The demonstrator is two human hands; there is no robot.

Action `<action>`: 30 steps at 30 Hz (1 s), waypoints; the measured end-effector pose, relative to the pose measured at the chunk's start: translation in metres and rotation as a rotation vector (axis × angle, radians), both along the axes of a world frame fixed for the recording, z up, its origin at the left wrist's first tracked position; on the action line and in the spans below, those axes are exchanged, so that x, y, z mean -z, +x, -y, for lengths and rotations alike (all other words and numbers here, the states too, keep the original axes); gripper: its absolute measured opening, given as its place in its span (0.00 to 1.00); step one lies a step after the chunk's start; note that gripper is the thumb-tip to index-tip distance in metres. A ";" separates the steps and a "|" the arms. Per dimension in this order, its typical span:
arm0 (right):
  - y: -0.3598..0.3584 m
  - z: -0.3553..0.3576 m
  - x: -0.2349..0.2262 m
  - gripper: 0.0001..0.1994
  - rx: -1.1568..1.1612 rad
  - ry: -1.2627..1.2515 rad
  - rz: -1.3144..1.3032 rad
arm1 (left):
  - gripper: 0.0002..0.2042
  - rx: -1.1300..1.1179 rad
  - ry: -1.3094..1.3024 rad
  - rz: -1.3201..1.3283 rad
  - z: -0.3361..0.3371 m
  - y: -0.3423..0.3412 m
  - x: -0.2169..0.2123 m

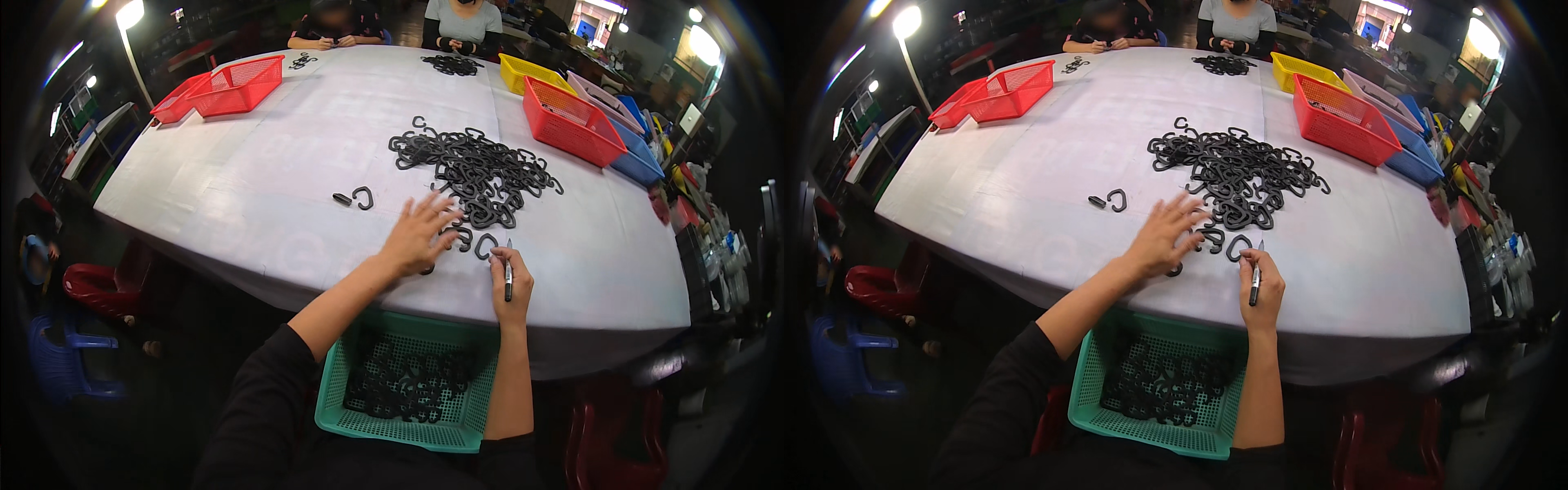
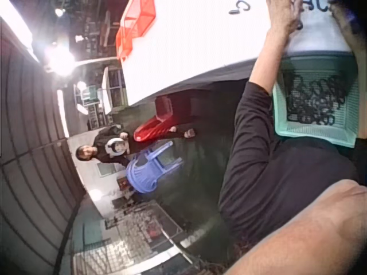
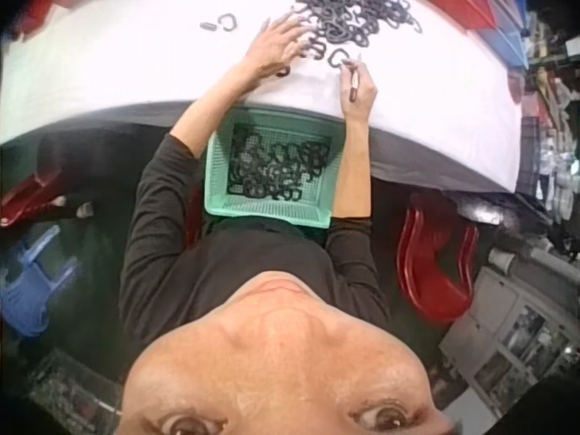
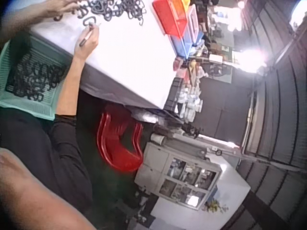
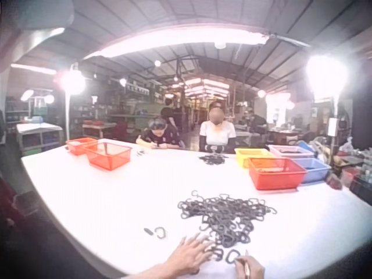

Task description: The person repeatedly picks up small black C-shaped hooks from a green basket and uses a black marker to draw a line on each one. They place the marked hooks on the table. Other people are visible at the same table performing the same task.

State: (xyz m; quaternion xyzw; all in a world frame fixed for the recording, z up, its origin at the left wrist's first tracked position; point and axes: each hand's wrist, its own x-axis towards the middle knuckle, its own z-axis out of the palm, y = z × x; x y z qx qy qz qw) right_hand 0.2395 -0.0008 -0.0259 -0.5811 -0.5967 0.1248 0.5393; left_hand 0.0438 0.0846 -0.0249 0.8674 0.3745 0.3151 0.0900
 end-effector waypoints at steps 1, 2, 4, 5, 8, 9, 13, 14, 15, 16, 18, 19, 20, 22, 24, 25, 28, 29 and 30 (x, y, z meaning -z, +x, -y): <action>0.003 0.002 -0.002 0.06 0.006 -0.015 -0.004 | 0.22 -0.127 0.006 0.021 -0.007 -0.005 -0.001; 0.001 0.002 -0.002 0.06 -0.001 -0.032 -0.024 | 0.23 -0.266 0.019 -0.029 -0.011 -0.018 -0.005; -0.002 0.001 -0.002 0.05 -0.006 -0.038 -0.048 | 0.24 -0.429 -0.050 -0.067 -0.016 -0.040 0.004; -0.003 0.001 -0.002 0.05 -0.004 -0.027 -0.053 | 0.25 -0.512 -0.083 -0.084 -0.019 -0.049 0.009; -0.004 0.002 -0.004 0.05 -0.007 -0.040 -0.087 | 0.26 -0.334 -0.125 -0.133 -0.009 -0.058 0.016; -0.002 0.004 -0.003 0.05 -0.002 -0.056 -0.095 | 0.26 -0.265 -0.117 -0.122 -0.004 -0.055 0.017; 0.000 0.001 0.002 0.05 -0.010 -0.045 -0.089 | 0.20 -0.071 -0.214 0.007 0.015 -0.052 -0.004; 0.000 0.001 0.002 0.05 -0.008 -0.043 -0.088 | 0.19 -0.063 -0.206 0.055 0.015 -0.052 -0.004; -0.001 0.001 0.003 0.05 -0.008 -0.042 -0.091 | 0.18 -0.057 -0.199 0.100 0.016 -0.053 -0.004; -0.001 0.001 0.003 0.05 -0.012 -0.041 -0.090 | 0.17 -0.051 -0.192 0.145 0.016 -0.054 -0.006; -0.002 0.001 0.002 0.05 -0.021 -0.039 -0.090 | 0.15 -0.041 -0.191 0.197 0.018 -0.054 -0.010; -0.002 0.002 0.001 0.05 -0.023 -0.042 -0.086 | 0.14 -0.035 -0.191 0.223 0.018 -0.054 -0.011; 0.002 0.003 -0.004 0.05 -0.014 -0.040 -0.071 | 0.13 -0.032 -0.179 0.225 0.017 -0.050 -0.011; -0.001 0.003 -0.003 0.05 -0.021 -0.044 -0.076 | 0.12 -0.054 -0.156 0.203 0.016 -0.053 -0.010; -0.002 0.002 -0.001 0.05 -0.024 -0.047 -0.083 | 0.11 -0.052 -0.178 0.263 0.016 -0.054 -0.007; -0.003 0.002 -0.001 0.05 -0.023 -0.048 -0.081 | 0.11 -0.050 -0.189 0.294 0.016 -0.055 -0.005; -0.002 0.002 -0.003 0.05 -0.016 -0.050 -0.075 | 0.11 -0.051 -0.192 0.286 0.016 -0.054 -0.007; -0.001 0.003 -0.004 0.05 -0.011 -0.049 -0.075 | 0.11 -0.042 -0.156 0.279 0.015 -0.052 -0.007; -0.001 0.003 -0.004 0.05 -0.011 -0.049 -0.078 | 0.11 -0.037 -0.120 0.268 0.015 -0.053 -0.007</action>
